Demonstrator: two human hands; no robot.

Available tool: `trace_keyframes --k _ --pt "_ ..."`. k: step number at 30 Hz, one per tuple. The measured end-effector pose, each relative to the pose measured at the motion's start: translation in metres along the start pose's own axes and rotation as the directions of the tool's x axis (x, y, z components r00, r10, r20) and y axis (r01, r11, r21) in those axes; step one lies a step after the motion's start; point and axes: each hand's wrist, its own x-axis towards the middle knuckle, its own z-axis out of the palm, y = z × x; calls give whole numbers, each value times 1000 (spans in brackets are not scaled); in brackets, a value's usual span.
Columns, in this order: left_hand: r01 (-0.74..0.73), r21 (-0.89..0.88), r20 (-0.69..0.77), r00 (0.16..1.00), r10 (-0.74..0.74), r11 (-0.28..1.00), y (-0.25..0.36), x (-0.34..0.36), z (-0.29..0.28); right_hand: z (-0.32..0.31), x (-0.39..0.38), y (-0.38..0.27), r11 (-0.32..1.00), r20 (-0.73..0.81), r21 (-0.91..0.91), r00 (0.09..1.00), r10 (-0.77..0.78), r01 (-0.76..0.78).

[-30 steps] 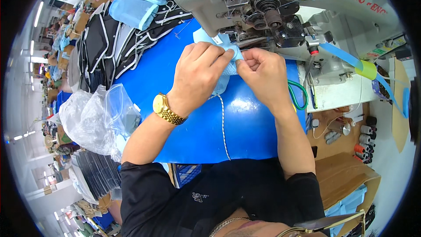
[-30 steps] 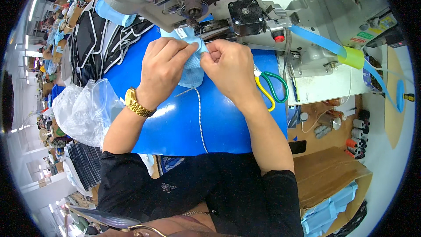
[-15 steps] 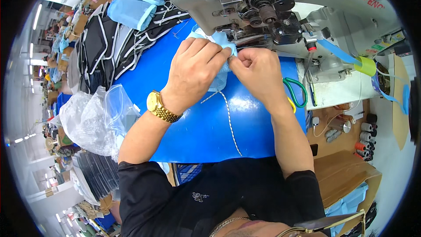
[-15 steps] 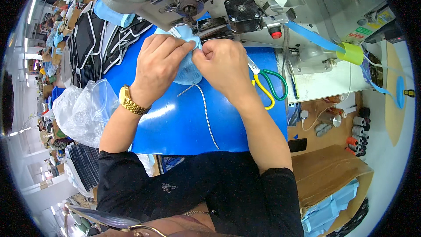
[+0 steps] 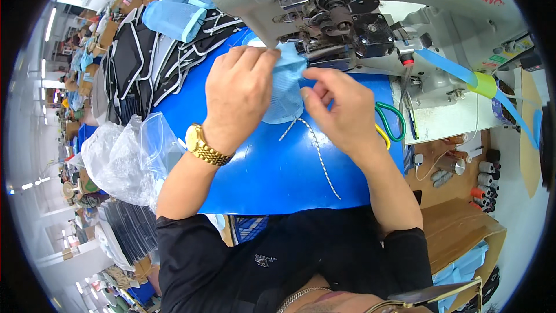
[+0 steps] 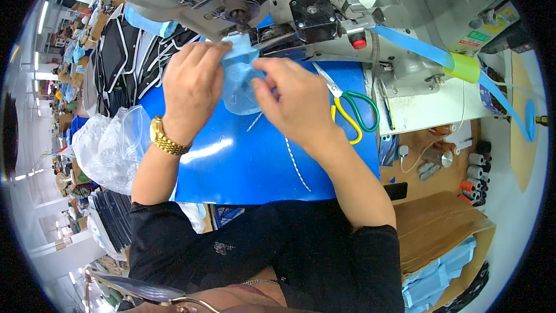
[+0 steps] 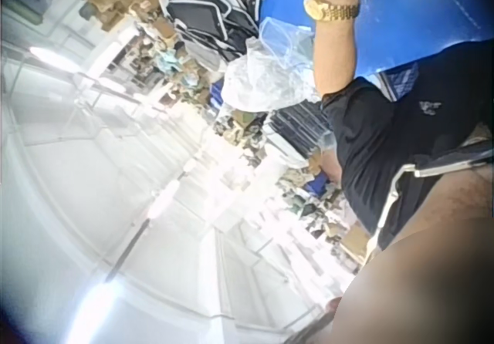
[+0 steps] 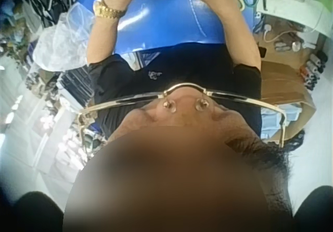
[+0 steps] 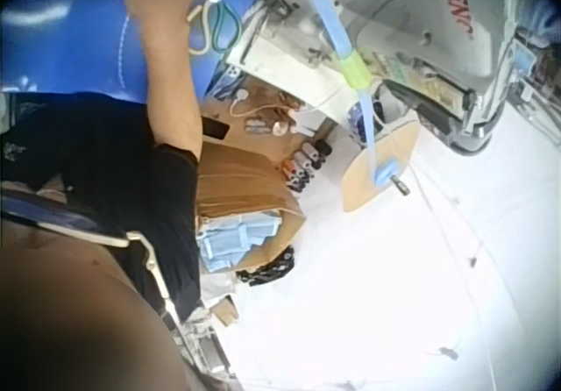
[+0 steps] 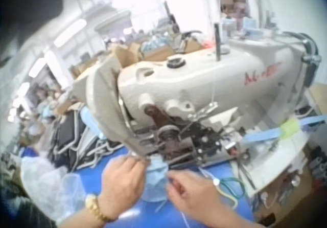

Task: Assembling and sewing a mesh mask using an industrial sewing machine and scissors.

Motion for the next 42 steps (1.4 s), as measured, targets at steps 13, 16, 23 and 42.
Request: trace_keyframes --k 13,16,23,42 --pt "-10 -175 41 999 17 985 -1 1 -16 21 -5 -12 952 288 -243 951 -110 183" --pt "65 -243 82 996 -46 968 5 -2 -10 30 -70 8 892 114 394 975 191 -220" --pt "270 -468 33 957 -289 842 19 -9 10 112 -33 74 987 95 69 984 -151 145" --pt "-198 -151 -41 980 194 968 -8 -4 14 20 -3 22 973 24 -25 973 229 -228"
